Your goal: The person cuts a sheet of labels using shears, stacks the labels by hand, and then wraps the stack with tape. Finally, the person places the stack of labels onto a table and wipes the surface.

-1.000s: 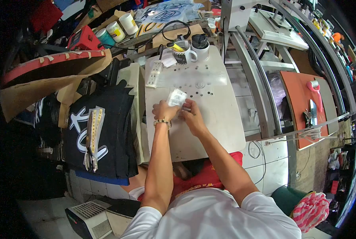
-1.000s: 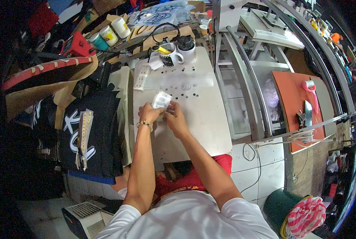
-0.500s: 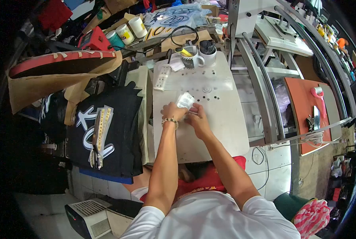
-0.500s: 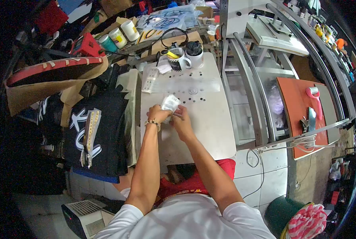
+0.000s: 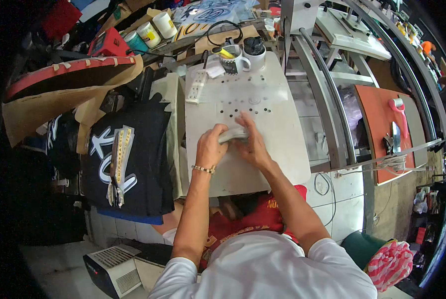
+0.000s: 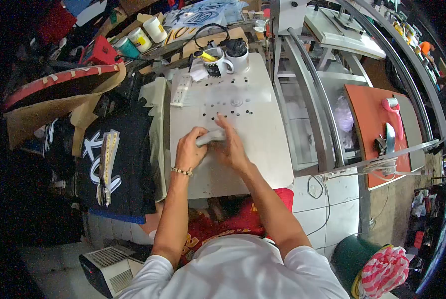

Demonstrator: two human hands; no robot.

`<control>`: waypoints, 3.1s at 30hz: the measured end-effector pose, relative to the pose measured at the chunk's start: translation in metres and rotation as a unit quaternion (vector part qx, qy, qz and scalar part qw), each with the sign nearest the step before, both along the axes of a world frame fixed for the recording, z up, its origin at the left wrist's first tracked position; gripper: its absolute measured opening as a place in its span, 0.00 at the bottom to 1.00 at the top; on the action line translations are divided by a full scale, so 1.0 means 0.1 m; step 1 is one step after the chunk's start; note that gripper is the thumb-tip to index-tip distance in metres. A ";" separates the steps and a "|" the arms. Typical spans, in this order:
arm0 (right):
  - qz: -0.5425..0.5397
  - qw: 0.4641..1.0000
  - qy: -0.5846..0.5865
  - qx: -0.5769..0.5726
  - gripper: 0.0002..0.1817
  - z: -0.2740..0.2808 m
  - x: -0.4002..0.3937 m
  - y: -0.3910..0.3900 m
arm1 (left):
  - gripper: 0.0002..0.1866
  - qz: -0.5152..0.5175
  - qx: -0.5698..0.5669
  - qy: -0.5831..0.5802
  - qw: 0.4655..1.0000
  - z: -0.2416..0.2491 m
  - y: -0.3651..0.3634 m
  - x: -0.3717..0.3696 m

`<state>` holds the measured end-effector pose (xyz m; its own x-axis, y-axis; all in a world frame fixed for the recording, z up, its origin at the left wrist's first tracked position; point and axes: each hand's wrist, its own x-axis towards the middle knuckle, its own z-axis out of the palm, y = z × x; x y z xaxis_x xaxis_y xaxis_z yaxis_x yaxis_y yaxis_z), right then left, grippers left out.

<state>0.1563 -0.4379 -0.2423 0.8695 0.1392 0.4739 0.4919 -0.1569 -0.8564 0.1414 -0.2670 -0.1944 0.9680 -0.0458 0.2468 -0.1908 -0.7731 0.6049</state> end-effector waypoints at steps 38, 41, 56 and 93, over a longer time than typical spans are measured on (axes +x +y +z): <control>0.060 0.988 0.007 -0.142 0.24 0.07 -0.05 0.05 | 0.20 -0.010 -0.164 -0.022 0.986 -0.29 0.02 -0.33; 0.091 0.985 0.018 -0.148 0.22 0.24 0.05 0.00 | 0.18 0.004 -0.178 -0.042 0.983 -0.26 0.02 -0.28; -0.108 0.895 -0.007 -0.433 0.27 0.24 1.62 -0.54 | 0.21 0.072 -0.520 0.092 0.846 -0.59 0.36 -0.05; -0.147 0.943 -0.030 -0.297 0.36 0.36 1.19 0.05 | 0.18 0.117 -0.592 -0.039 0.796 0.20 0.15 0.59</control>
